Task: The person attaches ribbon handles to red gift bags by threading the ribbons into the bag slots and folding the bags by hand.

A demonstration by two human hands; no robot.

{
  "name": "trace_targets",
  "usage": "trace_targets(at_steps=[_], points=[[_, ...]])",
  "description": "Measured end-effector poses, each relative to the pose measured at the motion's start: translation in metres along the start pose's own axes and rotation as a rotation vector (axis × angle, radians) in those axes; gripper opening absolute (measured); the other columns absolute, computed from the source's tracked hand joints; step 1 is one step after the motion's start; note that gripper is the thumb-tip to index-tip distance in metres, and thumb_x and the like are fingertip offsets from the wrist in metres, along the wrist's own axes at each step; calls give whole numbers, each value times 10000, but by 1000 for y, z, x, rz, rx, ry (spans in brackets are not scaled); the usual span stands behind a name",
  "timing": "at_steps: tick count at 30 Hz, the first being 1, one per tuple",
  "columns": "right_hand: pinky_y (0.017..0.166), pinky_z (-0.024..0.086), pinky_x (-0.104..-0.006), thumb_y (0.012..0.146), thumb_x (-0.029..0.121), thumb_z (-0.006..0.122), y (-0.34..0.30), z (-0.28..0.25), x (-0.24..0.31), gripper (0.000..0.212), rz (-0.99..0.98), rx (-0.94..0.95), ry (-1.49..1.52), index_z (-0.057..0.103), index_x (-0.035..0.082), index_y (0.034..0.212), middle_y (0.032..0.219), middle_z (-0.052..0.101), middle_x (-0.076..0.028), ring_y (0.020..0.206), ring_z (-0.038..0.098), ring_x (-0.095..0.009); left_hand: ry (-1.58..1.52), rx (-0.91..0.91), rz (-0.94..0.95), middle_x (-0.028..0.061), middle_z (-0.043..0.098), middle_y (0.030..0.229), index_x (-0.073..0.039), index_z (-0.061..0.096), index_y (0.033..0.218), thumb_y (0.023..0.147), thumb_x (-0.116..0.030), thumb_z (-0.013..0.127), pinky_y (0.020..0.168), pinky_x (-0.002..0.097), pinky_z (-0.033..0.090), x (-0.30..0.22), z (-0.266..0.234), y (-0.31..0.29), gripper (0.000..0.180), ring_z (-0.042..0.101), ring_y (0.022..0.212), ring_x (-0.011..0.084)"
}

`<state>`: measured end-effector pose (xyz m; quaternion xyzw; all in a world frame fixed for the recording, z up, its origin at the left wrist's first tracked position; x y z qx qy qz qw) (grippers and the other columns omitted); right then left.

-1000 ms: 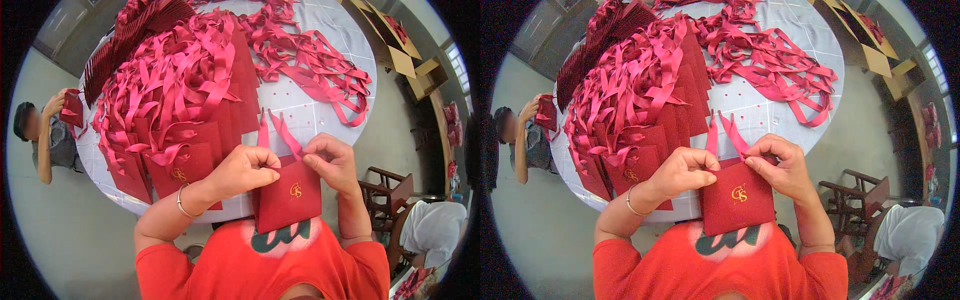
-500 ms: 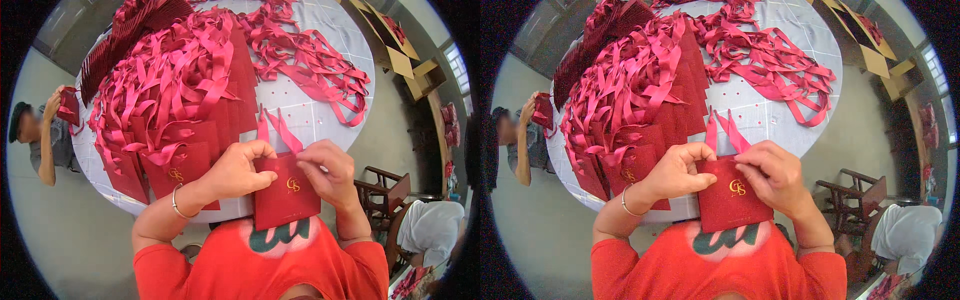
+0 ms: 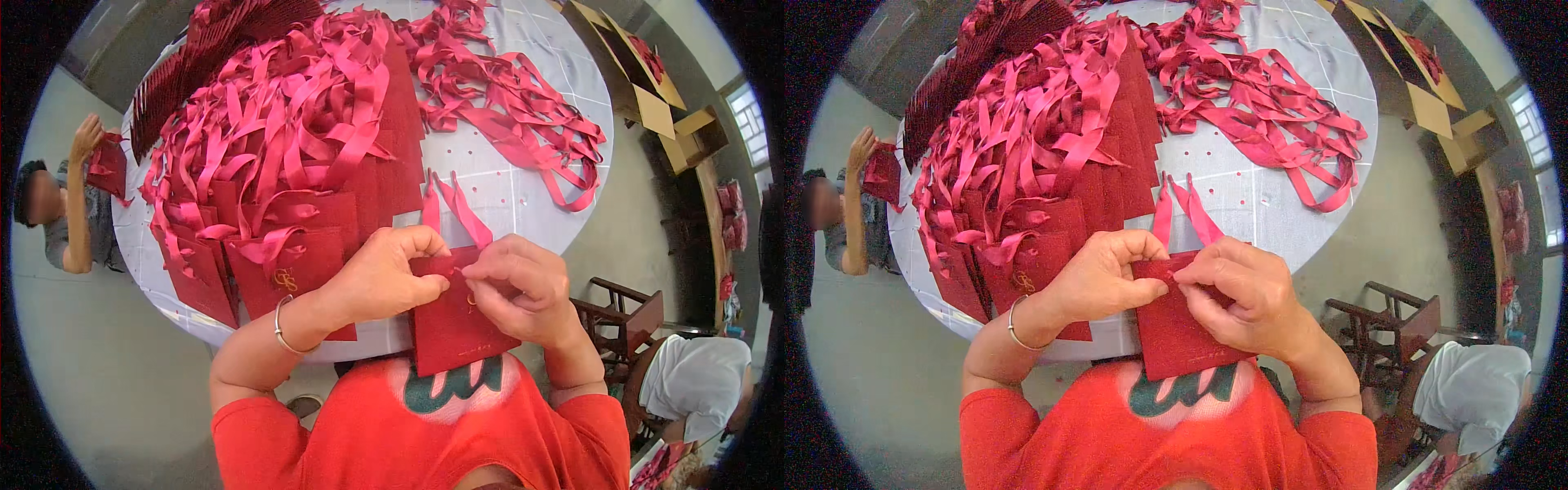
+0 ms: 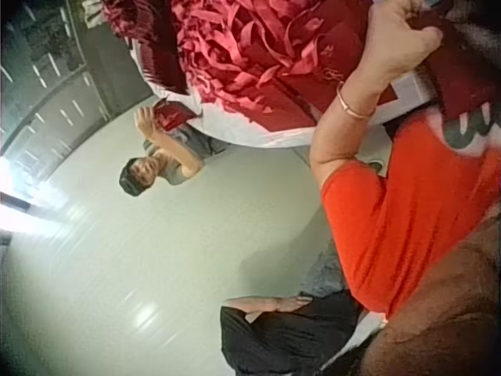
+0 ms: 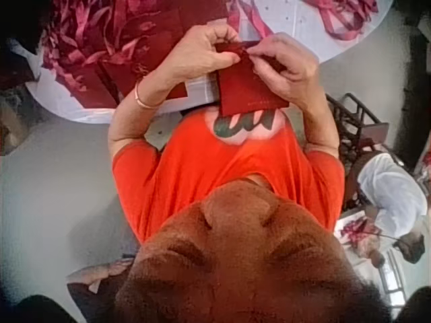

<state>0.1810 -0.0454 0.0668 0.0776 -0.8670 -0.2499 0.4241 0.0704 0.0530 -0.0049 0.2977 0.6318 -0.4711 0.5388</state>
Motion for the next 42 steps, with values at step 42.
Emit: trace_targets(at_steps=[42], points=[[526,523,-357,676,-14,710,5,-2,19,165,-29,187,-189,639,35,816,743,600,-87,624,635,-257,14,-3,45,-23,634,923,-18,616,1003,803,7,685,515,173,391,2,5,-3,213,509,661,-17]])
Point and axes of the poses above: each hand's wrist, its own y-axis towards the middle knuckle, its own z-axis out of the palm, x = y × z, the point moved 7 cm from there along y, towards the middle knuckle
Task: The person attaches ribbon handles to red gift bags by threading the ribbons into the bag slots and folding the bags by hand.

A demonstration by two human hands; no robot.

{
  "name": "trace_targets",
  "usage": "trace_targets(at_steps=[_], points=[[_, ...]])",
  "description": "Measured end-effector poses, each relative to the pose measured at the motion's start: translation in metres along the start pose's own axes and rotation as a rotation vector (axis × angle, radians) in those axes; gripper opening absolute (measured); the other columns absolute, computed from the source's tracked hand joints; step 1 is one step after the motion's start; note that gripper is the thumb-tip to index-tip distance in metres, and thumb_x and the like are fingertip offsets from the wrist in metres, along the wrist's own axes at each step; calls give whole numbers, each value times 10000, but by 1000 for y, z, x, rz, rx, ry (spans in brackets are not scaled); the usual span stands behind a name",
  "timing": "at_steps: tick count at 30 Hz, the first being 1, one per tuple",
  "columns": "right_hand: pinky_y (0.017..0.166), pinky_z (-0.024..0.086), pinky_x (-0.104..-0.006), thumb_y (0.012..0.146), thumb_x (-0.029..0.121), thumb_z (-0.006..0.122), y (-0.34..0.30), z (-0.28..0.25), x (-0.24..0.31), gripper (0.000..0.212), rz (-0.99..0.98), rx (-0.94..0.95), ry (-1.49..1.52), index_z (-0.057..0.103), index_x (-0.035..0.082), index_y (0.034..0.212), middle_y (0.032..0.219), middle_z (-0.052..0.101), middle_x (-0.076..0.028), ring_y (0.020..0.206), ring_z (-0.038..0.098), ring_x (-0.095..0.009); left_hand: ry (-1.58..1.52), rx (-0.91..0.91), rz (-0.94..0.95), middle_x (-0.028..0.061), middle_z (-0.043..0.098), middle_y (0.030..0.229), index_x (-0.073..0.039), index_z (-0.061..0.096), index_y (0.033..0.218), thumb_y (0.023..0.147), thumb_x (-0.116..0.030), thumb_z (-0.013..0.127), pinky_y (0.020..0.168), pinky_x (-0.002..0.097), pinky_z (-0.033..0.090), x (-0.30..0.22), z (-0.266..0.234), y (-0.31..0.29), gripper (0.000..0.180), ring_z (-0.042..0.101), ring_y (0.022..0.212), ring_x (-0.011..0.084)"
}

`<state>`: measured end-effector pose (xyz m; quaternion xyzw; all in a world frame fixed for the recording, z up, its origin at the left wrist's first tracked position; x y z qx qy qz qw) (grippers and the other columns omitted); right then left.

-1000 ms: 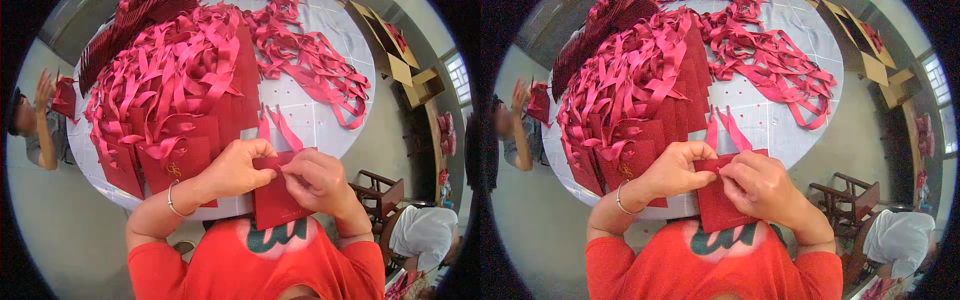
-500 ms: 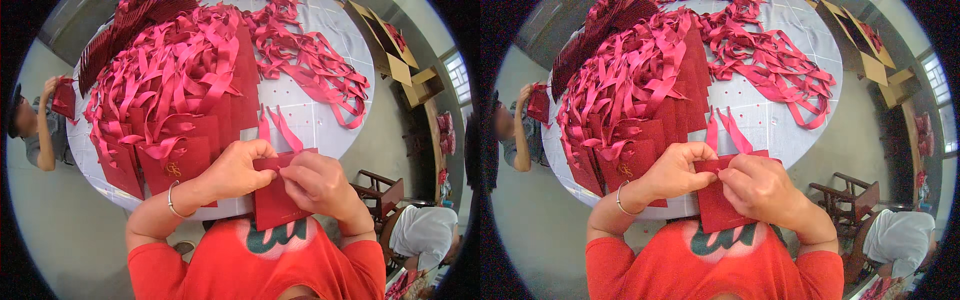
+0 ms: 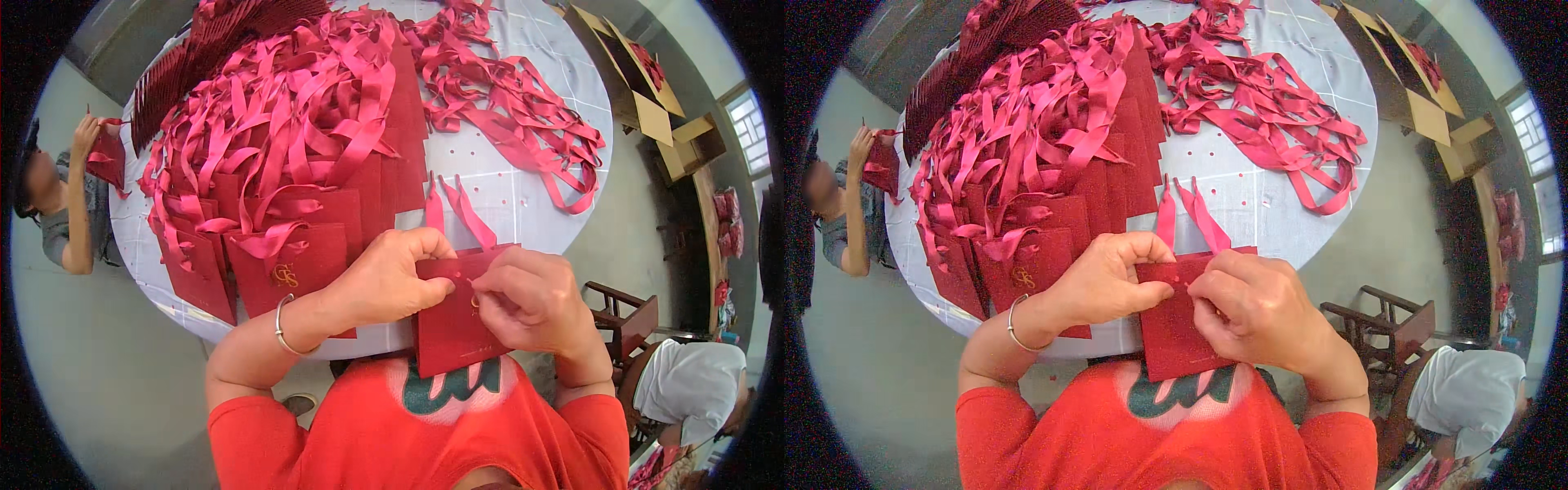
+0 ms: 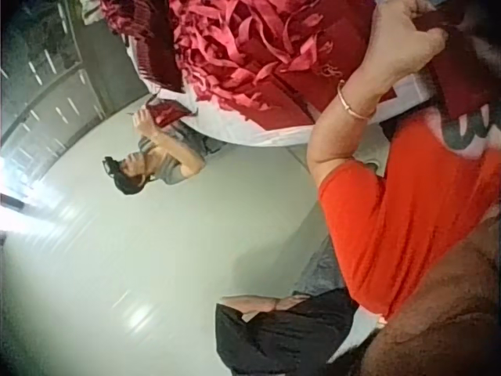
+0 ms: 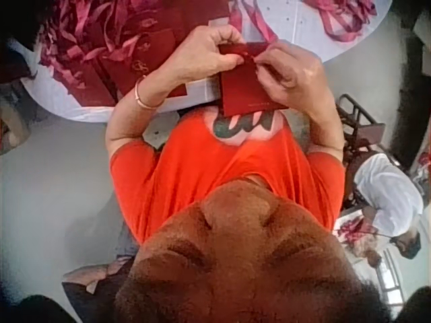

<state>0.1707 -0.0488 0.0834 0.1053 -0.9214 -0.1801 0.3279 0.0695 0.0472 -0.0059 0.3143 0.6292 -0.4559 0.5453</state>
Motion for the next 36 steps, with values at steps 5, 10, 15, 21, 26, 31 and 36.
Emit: trace_targets(at_steps=[5,10,15,21,26,31,36], points=[[531,522,-354,672,-17,712,3,1,2,171,-47,-101,2,640,39,817,742,601,-78,622,630,-259,47,-1,-25,-19,630,936,-21,617,1003,797,-3,688,526,174,394,-7,-1,-1,219,506,673,-12],[532,522,-357,677,-8,715,1,8,-1,167,-46,-67,-19,642,40,819,762,609,-76,619,627,-259,81,-20,27,52,665,925,19,620,997,778,-30,681,665,244,453,-8,-1,-1,232,565,783,60],[528,521,-356,688,6,710,2,10,-1,151,-22,-34,-48,643,43,818,758,606,-71,618,627,-252,99,-44,64,124,702,915,53,630,985,774,-56,667,821,307,516,-12,-3,-2,240,643,906,138],[509,515,-352,672,-2,718,3,5,2,166,-31,-90,-26,648,45,815,736,607,-73,589,618,-247,12,-2,-12,5,635,988,-4,611,1028,782,13,685,560,176,413,0,-1,0,258,511,728,0],[498,510,-350,665,-2,722,2,8,0,173,-51,-107,-25,650,45,814,733,609,-77,577,614,-248,48,-21,57,-4,639,969,-5,615,1028,781,15,675,549,176,400,-3,-2,0,255,508,708,-6],[499,510,-348,674,1,716,2,11,0,157,-38,-80,-41,647,43,808,731,609,-80,577,616,-250,84,-16,2,-5,643,958,-3,620,1019,779,-3,674,520,182,388,-9,-2,-2,245,494,670,-9],[502,512,-351,679,4,714,4,10,1,146,-18,-85,-28,641,41,800,727,605,-85,578,616,-256,85,-32,29,-5,645,950,0,624,1014,776,-10,677,511,180,374,-7,-2,-2,244,476,647,-15]])
Point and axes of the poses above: each hand's wrist, its own y-axis towards the middle knuckle, its own z-axis out of the palm, x = y × z, the point moved 7 cm from there along y, towards the middle knuckle
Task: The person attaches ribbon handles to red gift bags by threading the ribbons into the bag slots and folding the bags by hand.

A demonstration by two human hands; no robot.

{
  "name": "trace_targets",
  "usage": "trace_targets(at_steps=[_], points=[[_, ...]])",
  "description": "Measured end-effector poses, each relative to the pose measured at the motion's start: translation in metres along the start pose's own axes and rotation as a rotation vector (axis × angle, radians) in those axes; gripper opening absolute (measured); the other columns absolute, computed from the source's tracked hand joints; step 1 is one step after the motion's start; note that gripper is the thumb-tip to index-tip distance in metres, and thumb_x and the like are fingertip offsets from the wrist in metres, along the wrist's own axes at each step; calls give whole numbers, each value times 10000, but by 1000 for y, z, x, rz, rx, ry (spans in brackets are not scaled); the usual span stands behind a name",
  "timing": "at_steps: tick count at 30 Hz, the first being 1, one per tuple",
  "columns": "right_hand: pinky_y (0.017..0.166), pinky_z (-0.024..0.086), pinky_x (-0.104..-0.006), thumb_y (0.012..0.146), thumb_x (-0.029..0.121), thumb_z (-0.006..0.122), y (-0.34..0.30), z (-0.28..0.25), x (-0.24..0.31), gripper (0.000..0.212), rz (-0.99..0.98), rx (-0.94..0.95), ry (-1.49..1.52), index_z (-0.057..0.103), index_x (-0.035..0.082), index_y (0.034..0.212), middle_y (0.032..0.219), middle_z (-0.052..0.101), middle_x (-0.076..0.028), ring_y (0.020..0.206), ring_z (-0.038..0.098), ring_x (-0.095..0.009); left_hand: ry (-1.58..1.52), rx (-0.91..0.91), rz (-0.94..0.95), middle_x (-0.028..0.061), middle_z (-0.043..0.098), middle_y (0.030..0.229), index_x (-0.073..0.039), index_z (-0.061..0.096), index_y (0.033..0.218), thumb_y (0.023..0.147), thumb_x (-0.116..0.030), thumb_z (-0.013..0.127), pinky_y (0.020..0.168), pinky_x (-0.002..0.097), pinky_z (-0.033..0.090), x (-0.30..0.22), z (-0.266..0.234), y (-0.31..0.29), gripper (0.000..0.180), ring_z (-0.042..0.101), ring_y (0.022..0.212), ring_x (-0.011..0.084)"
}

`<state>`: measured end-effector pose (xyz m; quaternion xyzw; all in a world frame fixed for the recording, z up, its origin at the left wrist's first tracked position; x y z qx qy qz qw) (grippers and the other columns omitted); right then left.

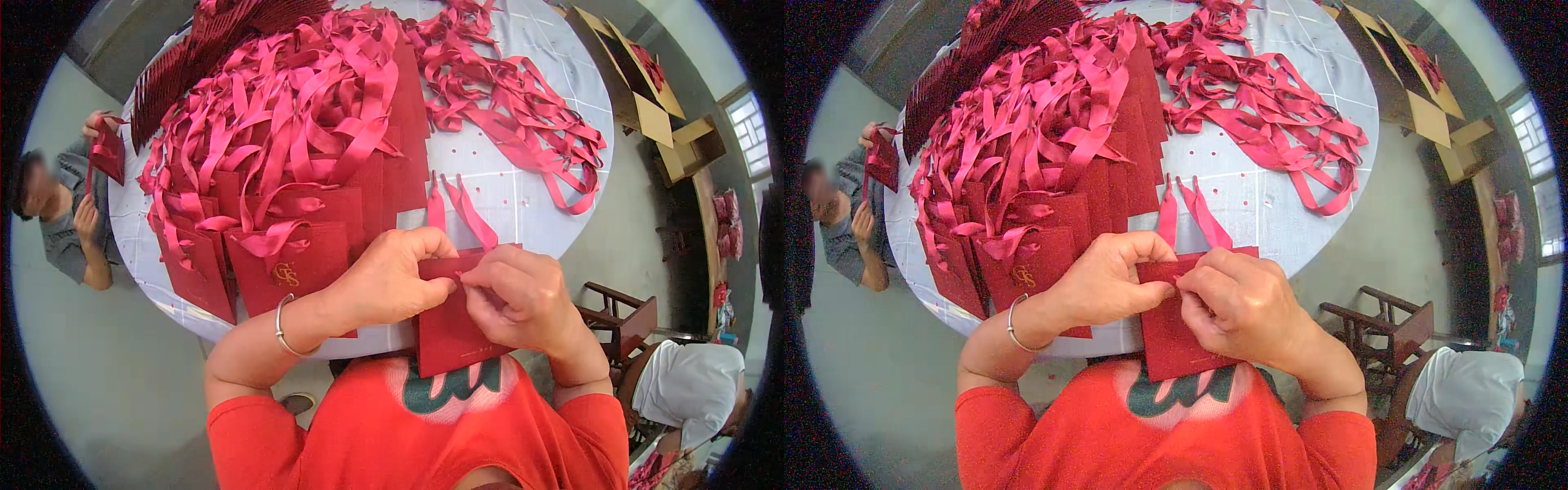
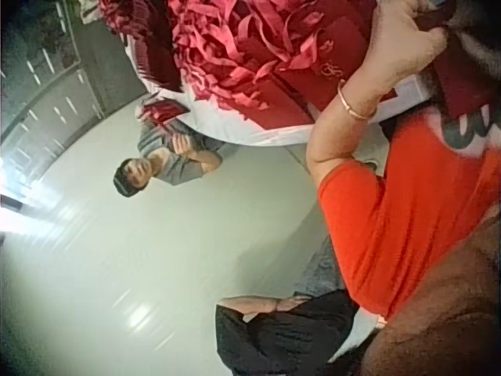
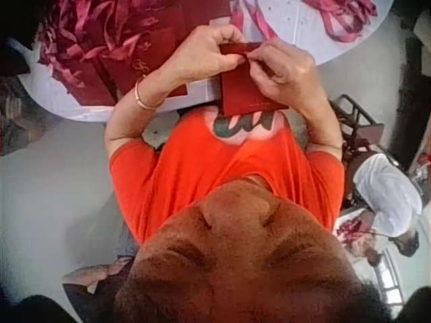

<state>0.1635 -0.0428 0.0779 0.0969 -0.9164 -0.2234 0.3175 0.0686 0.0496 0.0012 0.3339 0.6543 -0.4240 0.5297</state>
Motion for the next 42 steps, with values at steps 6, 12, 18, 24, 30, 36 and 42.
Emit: trace_targets(at_steps=[6,12,18,24,30,36,42], points=[[508,516,-355,682,0,714,-1,1,-1,146,17,10,0,646,39,805,735,609,-90,587,623,-262,73,-17,15,179,707,943,59,636,997,764,-91,665,846,331,521,-8,-3,-1,279,677,936,201],[522,522,-356,684,-2,713,-2,0,1,150,-2,7,-10,643,33,812,744,610,-95,600,627,-263,70,-28,23,183,706,934,57,637,998,753,-105,669,843,341,523,-3,-3,-1,296,679,933,205],[526,522,-364,686,2,713,-2,1,0,152,25,33,11,641,33,817,740,606,-98,607,626,-274,135,-45,24,192,699,922,48,638,990,753,-106,663,816,340,524,-4,-3,-1,284,686,899,226],[530,524,-392,714,26,697,0,7,-5,107,63,102,1,628,39,794,741,600,-115,613,624,-302,76,-49,28,192,693,886,26,640,979,757,-124,675,779,363,523,7,-2,0,270,691,862,255],[534,503,-384,713,10,689,1,14,-2,96,145,149,-151,639,17,795,709,619,-130,619,625,-302,152,-20,-34,42,664,945,32,624,994,793,14,686,702,238,497,6,-1,3,211,594,835,74],[588,510,-437,754,51,659,8,26,-12,71,240,266,-139,639,11,809,714,610,-166,643,613,-365,100,-48,114,217,695,940,29,646,990,771,-120,668,808,382,523,13,-1,5,266,693,920,302],[614,510,-448,744,44,657,1,36,-10,53,274,263,-176,633,-1,757,716,617,-177,678,623,-376,173,-37,83,223,696,978,37,651,1012,769,-111,676,851,380,523,22,-2,9,286,688,968,303]])
Point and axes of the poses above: each hand's wrist, its own y-axis towards the middle knuckle, its own z-axis out of the palm, x = y × z, the point moved 7 cm from there along y, towards the middle knuckle
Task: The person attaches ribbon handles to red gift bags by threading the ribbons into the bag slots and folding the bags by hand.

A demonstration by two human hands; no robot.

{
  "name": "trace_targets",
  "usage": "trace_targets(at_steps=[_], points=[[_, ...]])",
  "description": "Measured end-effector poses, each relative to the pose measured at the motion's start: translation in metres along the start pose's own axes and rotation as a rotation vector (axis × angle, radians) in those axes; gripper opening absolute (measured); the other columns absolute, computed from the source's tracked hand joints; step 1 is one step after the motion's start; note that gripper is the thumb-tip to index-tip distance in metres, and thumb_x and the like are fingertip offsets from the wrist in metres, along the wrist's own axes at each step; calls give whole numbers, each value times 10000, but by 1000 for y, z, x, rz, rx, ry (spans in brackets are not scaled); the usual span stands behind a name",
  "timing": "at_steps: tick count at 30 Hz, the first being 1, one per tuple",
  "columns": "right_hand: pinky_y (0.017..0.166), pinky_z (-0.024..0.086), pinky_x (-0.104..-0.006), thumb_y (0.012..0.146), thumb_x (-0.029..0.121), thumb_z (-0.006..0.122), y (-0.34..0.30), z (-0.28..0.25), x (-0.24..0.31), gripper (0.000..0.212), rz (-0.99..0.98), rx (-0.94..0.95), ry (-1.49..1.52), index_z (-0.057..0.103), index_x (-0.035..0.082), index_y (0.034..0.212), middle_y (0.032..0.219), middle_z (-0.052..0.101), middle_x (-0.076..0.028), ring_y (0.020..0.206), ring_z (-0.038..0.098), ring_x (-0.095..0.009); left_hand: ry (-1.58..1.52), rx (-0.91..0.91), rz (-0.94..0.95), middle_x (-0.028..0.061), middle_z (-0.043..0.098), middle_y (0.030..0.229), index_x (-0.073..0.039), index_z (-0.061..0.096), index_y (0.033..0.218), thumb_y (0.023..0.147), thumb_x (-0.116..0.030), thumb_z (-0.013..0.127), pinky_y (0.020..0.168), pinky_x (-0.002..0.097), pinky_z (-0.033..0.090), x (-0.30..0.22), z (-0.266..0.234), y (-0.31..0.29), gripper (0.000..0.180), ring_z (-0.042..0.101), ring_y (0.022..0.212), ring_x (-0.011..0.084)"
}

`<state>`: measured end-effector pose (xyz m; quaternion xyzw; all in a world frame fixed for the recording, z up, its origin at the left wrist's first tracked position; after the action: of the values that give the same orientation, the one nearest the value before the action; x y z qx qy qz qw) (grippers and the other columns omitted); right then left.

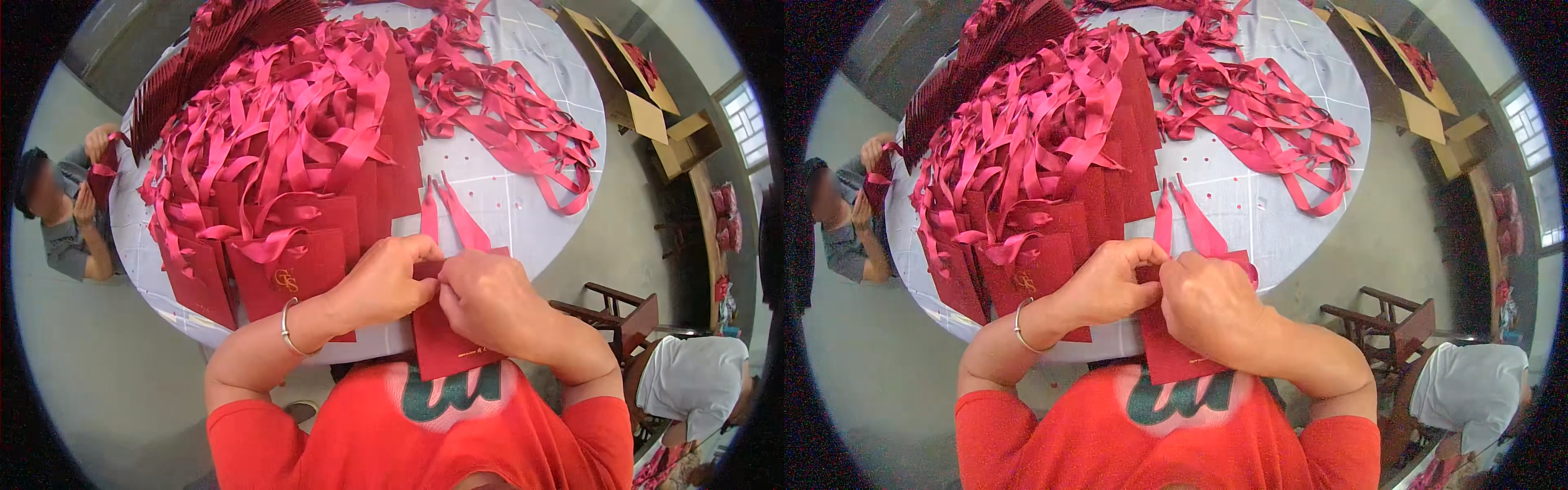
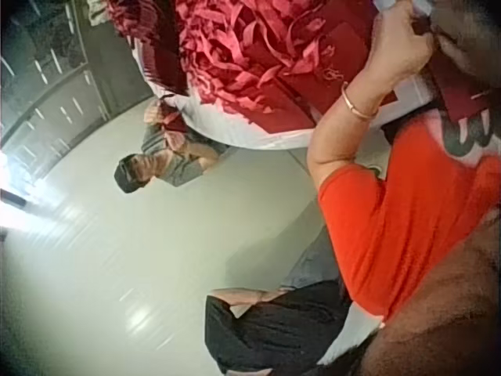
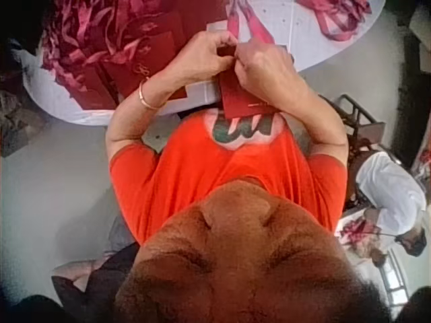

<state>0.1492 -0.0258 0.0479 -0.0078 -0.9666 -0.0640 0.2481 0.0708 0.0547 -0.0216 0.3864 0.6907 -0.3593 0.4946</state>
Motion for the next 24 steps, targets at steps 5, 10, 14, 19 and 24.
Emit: trace_targets(at_steps=[5,10,14,19,24], points=[[566,529,-460,741,74,640,-1,-3,-7,97,-92,-122,133,602,-8,776,739,616,-189,625,632,-372,-3,-4,24,220,697,978,37,646,1012,779,-92,681,839,386,526,1,0,1,269,689,964,300],[542,529,-434,755,77,620,-9,8,1,88,-119,-115,-54,590,-2,781,720,602,-175,605,628,-346,3,5,1,201,702,947,33,636,985,785,-87,681,816,375,527,2,3,2,238,691,937,282],[518,531,-424,746,79,616,-5,10,-9,128,-109,-80,-31,596,-23,820,741,606,-179,617,644,-333,-2,-3,19,190,703,917,28,634,980,789,-83,683,791,373,527,6,4,2,227,693,898,258],[546,522,-444,766,61,612,-9,22,6,108,-59,-29,-217,589,-18,835,746,588,-180,592,611,-362,-17,14,-56,181,707,907,27,638,975,788,-71,677,781,366,528,7,7,4,214,693,886,247],[574,525,-447,759,86,625,6,17,-17,97,-18,35,21,601,-3,789,719,600,-175,594,609,-363,14,18,-61,170,714,921,39,640,964,794,-71,674,784,347,529,5,4,2,206,696,888,241]])
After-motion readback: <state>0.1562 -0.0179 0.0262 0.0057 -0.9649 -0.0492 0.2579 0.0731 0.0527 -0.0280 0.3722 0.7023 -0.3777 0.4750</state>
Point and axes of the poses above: each hand's wrist, its own y-axis towards the middle knuckle, its own z-axis out of the palm, x = y × z, the point moved 7 cm from there along y, towards the middle knuckle
